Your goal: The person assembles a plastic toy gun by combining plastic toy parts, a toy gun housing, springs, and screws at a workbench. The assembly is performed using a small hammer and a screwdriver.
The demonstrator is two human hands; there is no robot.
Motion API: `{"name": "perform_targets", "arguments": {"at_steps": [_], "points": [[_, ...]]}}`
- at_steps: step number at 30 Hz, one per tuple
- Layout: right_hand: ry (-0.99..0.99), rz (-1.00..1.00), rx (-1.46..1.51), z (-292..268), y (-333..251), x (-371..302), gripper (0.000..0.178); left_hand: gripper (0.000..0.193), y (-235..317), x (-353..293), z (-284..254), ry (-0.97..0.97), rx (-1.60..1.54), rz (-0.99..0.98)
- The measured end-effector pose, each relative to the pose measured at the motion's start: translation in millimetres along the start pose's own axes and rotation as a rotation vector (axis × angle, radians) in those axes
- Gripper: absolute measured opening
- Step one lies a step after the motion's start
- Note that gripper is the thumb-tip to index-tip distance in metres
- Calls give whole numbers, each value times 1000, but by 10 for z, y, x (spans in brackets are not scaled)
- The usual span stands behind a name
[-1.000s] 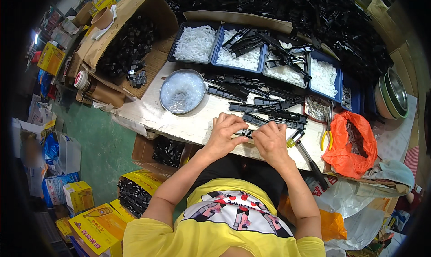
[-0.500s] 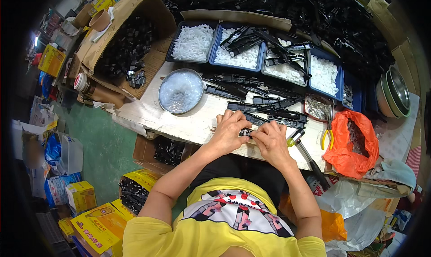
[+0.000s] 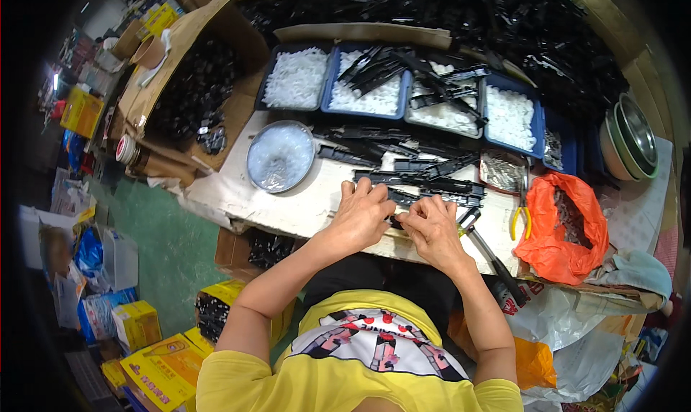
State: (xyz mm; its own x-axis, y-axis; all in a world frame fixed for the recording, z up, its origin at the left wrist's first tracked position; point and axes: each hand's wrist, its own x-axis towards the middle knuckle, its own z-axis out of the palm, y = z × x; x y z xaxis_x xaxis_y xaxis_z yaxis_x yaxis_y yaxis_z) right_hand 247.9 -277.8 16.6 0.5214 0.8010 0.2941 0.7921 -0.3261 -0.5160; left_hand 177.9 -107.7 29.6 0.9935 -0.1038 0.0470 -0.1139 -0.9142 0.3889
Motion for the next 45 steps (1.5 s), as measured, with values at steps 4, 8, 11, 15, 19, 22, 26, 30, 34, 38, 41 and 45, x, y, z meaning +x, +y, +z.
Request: {"name": "perform_targets", "arguments": {"at_steps": [4, 8, 11, 15, 19, 22, 26, 30, 34, 38, 41, 45], "points": [[183, 132, 13, -228, 330, -24, 11, 11, 138, 201, -208, -125, 100, 139], [386, 299, -206, -466, 823, -69, 9, 11, 344, 799, -181, 118, 47, 303], [328, 447, -374, -612, 1077, -60, 7, 7, 506, 1530, 56, 232, 33, 328], [163, 587, -539, -675, 1269, 12, 11, 8, 717, 2299, 253, 271, 162, 343], [16, 593, -535, -640, 1315, 149, 14, 13, 712, 2640, 407, 72, 328, 280], [8, 554, -487, -654, 1328, 132, 16, 13, 718, 2704, 401, 30, 319, 303], [80, 537, -409, -674, 1332, 50, 17, 10, 618, 2711, 404, 76, 280, 284], [210, 464, -345, -667, 1364, -67, 15, 5, 508, 2722, 320, 147, -34, 255], [239, 472, -327, -722, 1247, -106, 13, 7, 429, 2679, 232, 261, -440, 257], [342, 519, -141, -790, 1172, -133, 11, 8, 419, 2512, 216, 213, -794, 60], [379, 538, -50, -737, 1174, -150, 8, 6, 416, 2441, 340, 365, -394, 259], [346, 475, -101, -625, 1162, -174, 7, 8, 576, 2535, 401, 264, 27, 352]]}}
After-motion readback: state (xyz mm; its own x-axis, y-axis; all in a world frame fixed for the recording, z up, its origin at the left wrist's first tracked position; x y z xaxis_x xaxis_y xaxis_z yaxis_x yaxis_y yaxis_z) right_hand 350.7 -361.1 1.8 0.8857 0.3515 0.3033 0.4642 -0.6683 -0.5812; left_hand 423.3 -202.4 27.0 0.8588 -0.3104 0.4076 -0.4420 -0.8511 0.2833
